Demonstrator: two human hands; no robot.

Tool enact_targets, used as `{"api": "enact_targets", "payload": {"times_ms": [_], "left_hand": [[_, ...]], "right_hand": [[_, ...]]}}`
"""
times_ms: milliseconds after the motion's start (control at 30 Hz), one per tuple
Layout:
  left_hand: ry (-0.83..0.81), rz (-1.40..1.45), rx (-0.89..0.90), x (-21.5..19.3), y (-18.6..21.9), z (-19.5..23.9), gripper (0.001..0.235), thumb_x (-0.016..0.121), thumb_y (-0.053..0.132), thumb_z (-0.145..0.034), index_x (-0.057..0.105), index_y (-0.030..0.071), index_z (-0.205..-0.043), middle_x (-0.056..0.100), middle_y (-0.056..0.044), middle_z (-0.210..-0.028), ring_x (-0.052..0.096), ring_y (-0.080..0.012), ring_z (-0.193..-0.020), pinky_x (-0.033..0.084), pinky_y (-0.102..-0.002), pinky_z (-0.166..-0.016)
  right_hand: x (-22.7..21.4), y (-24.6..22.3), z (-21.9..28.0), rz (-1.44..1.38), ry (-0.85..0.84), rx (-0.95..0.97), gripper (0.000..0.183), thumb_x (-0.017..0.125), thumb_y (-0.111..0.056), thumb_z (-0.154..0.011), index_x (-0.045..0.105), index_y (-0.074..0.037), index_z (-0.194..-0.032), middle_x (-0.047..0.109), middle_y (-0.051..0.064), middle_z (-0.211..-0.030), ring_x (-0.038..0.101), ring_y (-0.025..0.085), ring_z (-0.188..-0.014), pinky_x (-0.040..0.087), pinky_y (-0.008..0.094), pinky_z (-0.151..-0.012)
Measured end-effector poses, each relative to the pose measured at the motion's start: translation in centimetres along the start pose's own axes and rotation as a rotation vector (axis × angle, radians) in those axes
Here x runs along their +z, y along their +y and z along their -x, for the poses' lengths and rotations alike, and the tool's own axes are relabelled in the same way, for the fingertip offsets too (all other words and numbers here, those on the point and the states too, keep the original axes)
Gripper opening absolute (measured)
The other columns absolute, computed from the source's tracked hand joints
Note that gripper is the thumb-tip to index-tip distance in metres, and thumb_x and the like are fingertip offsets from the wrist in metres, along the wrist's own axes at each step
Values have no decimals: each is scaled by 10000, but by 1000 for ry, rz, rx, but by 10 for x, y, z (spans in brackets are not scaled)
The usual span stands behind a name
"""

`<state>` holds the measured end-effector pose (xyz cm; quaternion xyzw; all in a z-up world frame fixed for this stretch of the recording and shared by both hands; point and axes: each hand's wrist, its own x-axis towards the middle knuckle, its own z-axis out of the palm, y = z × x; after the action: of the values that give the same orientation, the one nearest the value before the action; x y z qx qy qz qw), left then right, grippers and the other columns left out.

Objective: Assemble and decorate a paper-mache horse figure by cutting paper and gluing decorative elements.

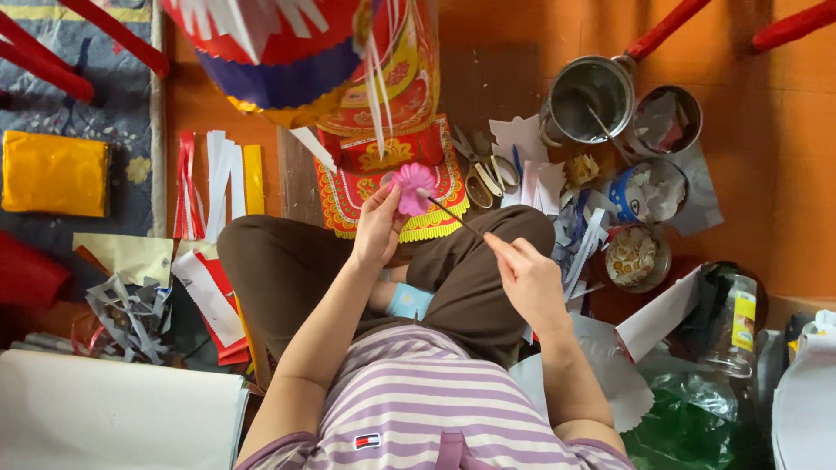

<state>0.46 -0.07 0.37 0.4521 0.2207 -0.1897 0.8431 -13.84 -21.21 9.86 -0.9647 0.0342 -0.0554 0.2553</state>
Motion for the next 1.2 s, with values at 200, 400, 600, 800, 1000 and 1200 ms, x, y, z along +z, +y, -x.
{"api": "enact_targets", "payload": {"times_ms": [200, 400, 600, 800, 1000, 1200], "left_hand": [[-105, -88, -52, 9, 4, 12, 206, 605, 178, -971, 643, 8, -1080, 714, -81, -830, 736, -166, -719, 628, -307, -688], [-226, -69, -109, 14, 6, 16, 211, 619, 178, -963, 655, 16, -1093, 716, -93, -867, 738, -195, -767, 627, -386, -733], [-345, -37, -126, 28, 28, 32, 241, 627, 181, -951, 659, 30, -1136, 723, -120, -876, 738, -224, -751, 625, -419, -710], [-489, -10, -111, 39, 59, 57, 225, 613, 165, -958, 658, -4, -1100, 711, -140, -798, 730, -215, -637, 625, -360, -601], [-770, -89, 145, 58, 134, 123, 530, 522, 276, -991, 430, -41, -1406, 598, -199, -1233, 726, -227, -814, 641, -321, -671], [-828, -208, 654, 49, 168, 138, 854, 856, 103, -721, 395, -29, -1427, 454, -219, -1411, 543, -296, -1205, 484, -451, -1009]], "right_hand": [[12, 47, -23, 85, 83, 124, 274, 597, -144, -957, 711, -264, -1176, 636, 42, -795, 682, 276, -743, 552, 379, -638], [59, 238, -100, 254, 38, 563, 367, 497, -150, -893, 661, -170, -1221, 700, 192, -923, 687, 415, -870, 551, 529, -695], [-11, 121, -131, 346, 140, 158, 600, 735, -167, -811, 545, -83, -1375, 564, 289, -1226, 576, 485, -1095, 529, 625, -745], [-29, -31, -104, -143, 394, -854, 601, 672, -87, -816, 564, -250, -1385, 357, 214, -1450, 249, 377, -1392, 290, 522, -1139], [-85, -121, -105, -499, 221, -757, 95, 776, -105, -803, 759, -140, -889, 464, 175, -1396, 372, 372, -1362, 309, 448, -1126], [-82, -171, -114, -965, 126, -507, 130, 754, -107, -830, 687, 4, -834, 535, 230, -1311, 517, 334, -1249, 417, 470, -1042]]}}
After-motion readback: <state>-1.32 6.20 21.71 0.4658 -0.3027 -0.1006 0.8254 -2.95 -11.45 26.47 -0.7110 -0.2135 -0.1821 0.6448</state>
